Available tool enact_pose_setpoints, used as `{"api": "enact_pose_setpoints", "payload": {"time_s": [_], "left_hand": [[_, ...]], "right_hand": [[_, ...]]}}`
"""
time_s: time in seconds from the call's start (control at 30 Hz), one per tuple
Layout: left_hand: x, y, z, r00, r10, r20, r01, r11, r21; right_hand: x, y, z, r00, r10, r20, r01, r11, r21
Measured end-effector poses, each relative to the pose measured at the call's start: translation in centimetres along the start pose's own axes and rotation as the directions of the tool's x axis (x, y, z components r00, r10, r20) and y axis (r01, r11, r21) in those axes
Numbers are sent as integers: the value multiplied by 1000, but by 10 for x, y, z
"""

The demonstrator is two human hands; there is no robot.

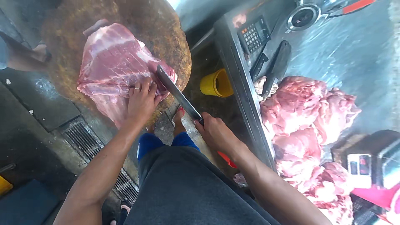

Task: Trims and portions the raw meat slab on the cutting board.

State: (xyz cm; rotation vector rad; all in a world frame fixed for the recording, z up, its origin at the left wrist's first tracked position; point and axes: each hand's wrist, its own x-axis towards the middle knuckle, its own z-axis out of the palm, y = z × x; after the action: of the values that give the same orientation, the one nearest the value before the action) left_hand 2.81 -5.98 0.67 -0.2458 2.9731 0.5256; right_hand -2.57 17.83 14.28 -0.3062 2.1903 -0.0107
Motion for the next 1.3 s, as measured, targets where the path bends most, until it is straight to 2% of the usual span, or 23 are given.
{"api": "enact_pose_setpoints", "payload": {"time_s": [0.4, 0.53, 0.7, 0.77, 0.87, 1.03, 1.3], "left_hand": [[-2, 3, -1, 1000, 9, 18, -9, 1000, 16], [-3, 2, -2, 1000, 18, 17, -17, 999, -33], [-10, -6, 3, 998, 19, -61, -27, 991, -134], [-11, -6, 4, 998, 36, -60, -44, 991, -127], [-5, -7, 2, 998, 38, -45, -42, 995, -93], [-6, -10, 3, 998, 44, -48, -48, 996, -77], [-3, -8, 1, 998, 44, -37, -47, 997, -68]], "right_hand": [[-16, 0, -1, 998, 37, 44, -37, 999, -3], [-30, 14, 7, 996, 73, 59, -72, 997, -15], [-50, 27, 9, 995, 60, -74, -60, 998, 6], [-45, 18, -2, 992, 37, -122, -35, 999, 15], [-26, 8, -12, 994, -2, -112, 3, 1000, 2], [-7, 5, -1, 997, -26, -78, 27, 1000, 12], [-5, 5, 1, 998, -15, -64, 17, 1000, 22]]}}
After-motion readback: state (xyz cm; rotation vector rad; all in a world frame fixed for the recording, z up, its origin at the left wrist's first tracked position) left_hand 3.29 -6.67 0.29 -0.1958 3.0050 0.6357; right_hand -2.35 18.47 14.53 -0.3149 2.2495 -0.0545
